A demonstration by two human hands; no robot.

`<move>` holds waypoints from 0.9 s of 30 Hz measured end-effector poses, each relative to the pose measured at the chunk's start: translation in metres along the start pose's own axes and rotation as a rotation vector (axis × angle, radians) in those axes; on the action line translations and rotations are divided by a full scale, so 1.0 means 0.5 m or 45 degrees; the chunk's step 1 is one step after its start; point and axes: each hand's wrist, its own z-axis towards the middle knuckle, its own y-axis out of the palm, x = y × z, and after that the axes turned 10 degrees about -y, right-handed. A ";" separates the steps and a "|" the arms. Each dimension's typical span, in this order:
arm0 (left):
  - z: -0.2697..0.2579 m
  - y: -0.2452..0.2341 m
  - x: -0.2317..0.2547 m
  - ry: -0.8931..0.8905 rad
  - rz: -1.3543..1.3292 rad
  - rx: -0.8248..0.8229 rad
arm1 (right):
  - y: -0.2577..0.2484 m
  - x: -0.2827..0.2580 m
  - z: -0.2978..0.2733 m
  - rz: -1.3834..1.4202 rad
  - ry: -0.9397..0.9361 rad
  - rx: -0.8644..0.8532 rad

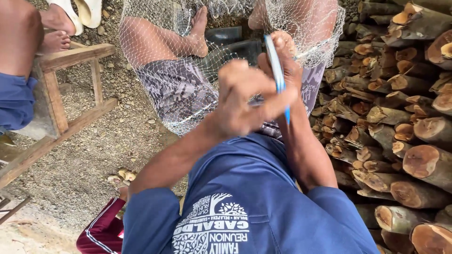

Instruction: The person is repairing a white mesh fishing net using a blue plastic netting needle while sitting on a low wooden stool.

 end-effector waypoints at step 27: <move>-0.045 -0.072 0.099 -0.077 -0.286 -0.420 | 0.074 -0.035 -0.022 -0.232 -0.162 -0.254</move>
